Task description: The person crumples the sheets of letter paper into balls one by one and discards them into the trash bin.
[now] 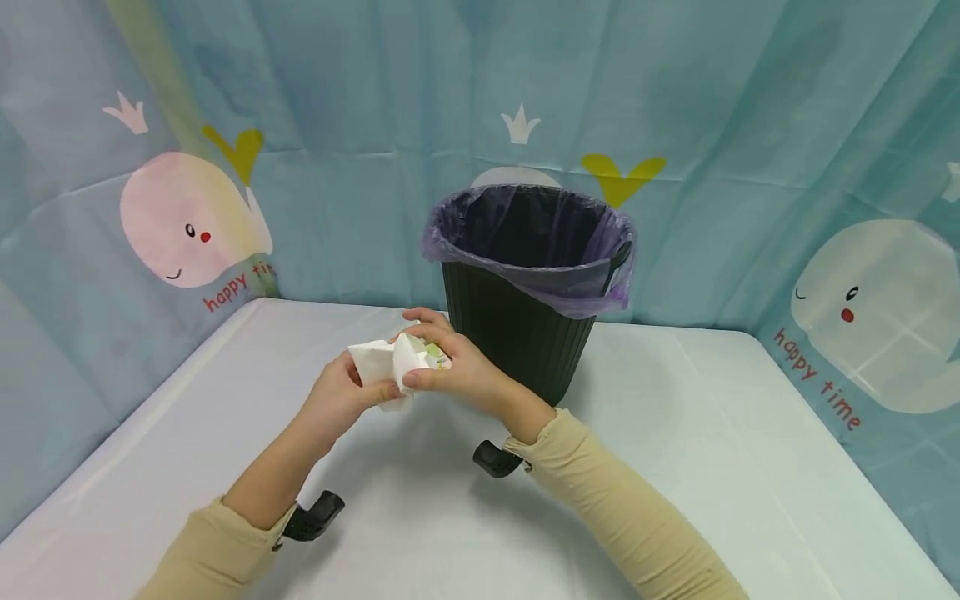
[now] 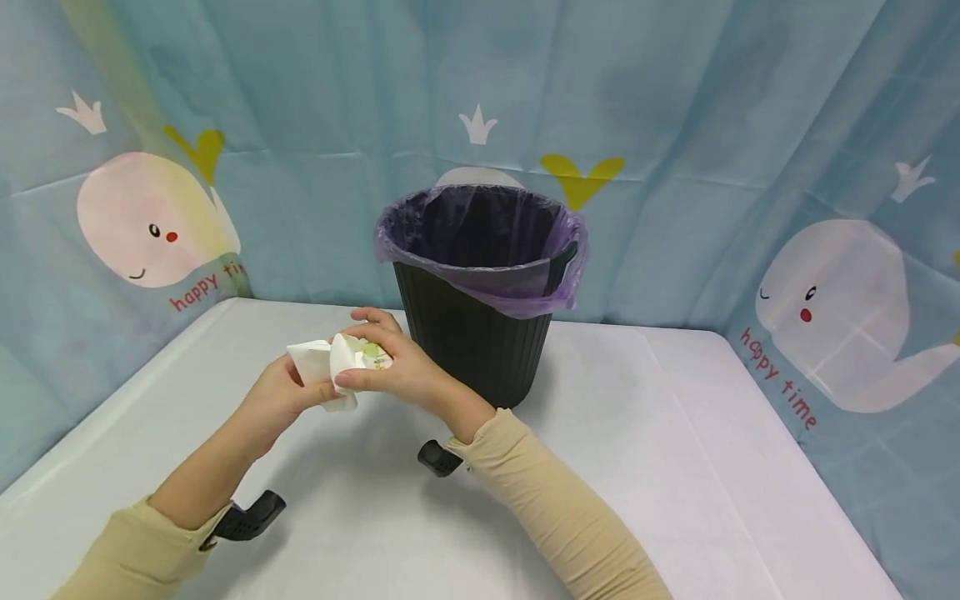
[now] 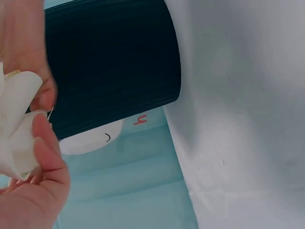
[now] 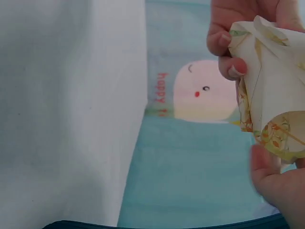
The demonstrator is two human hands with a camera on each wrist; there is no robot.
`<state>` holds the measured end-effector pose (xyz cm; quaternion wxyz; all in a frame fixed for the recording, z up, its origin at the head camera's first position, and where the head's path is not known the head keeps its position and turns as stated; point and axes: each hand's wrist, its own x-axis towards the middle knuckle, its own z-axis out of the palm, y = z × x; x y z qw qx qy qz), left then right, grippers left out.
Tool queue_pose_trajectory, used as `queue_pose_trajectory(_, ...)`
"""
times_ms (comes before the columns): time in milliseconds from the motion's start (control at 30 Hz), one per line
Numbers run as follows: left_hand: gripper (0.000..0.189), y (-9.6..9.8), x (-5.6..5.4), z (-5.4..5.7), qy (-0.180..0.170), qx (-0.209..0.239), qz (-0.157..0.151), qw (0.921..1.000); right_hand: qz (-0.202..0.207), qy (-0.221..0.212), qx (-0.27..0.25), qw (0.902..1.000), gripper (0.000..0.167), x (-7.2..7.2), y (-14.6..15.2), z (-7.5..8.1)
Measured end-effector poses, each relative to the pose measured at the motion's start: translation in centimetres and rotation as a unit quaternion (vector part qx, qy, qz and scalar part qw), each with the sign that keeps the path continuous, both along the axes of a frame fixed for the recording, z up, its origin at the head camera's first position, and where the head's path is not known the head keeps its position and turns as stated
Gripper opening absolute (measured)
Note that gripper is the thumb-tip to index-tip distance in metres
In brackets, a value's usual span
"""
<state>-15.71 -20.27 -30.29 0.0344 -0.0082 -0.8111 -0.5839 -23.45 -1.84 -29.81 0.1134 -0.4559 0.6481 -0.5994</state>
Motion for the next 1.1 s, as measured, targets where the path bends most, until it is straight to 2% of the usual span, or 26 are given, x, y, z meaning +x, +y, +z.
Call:
queue_pose_trajectory(67, 0.056, 0.2, 0.1, 0.3, 0.006, 0.013, 0.003, 0.9999, -0.023, 0.012, -0.033, 0.9991, 0.040, 0.2, -0.1, 0.1)
queue_pose_trajectory(200, 0.052, 0.4, 0.2, 1.2, 0.018, 0.056, -0.043, 0.9973, -0.064, 0.046, -0.094, 0.9925, 0.035, 0.7, -0.2, 0.1)
queue_pose_trajectory(267, 0.061, 0.4, 0.3, 1.6, 0.011, 0.054, -0.078, 0.9954, -0.066, 0.066, -0.115, 0.9889, 0.037, 1.0, -0.2, 0.0)
queue_pose_trajectory(333, 0.075, 0.4, 0.4, 2.0, -0.001, 0.041, -0.090, 0.9951, -0.057, 0.095, -0.123, 0.9863, 0.043, 1.2, -0.3, 0.0)
queue_pose_trajectory(433, 0.083, 0.7, 0.7, 2.7, -0.007, 0.029, -0.067, 0.9973, -0.037, 0.152, -0.112, 0.9814, 0.055, 1.4, -0.5, 0.1)
queue_pose_trajectory(533, 0.075, 1.3, 0.7, 3.3, 0.001, 0.062, -0.023, 0.9978, -0.031, 0.203, -0.103, 0.9733, 0.062, 1.4, -0.6, 0.3)
queue_pose_trajectory(600, 0.065, 2.0, 0.6, 3.4, 0.014, 0.098, -0.006, 0.9951, -0.030, 0.227, -0.104, 0.9679, 0.064, 1.4, -0.5, 0.4)
queue_pose_trajectory(700, 0.056, 3.1, 0.3, 3.0, 0.033, 0.159, -0.007, 0.9867, -0.052, 0.254, -0.105, 0.9602, 0.056, 1.5, -0.3, 0.7)
queue_pose_trajectory(833, 0.059, 4.4, 0.1, 2.3, 0.051, 0.210, -0.002, 0.9763, -0.093, 0.298, -0.115, 0.9432, 0.050, 1.7, -0.4, 0.8)
queue_pose_trajectory(967, 0.060, 5.3, -0.2, 2.0, 0.049, 0.245, 0.000, 0.9684, -0.122, 0.341, -0.151, 0.9198, 0.043, 1.7, -1.2, 0.6)
queue_pose_trajectory(1100, 0.054, 6.0, -0.2, 1.8, 0.047, 0.301, 0.005, 0.9525, -0.134, 0.363, -0.182, 0.9040, 0.035, 1.5, -2.0, 0.2)
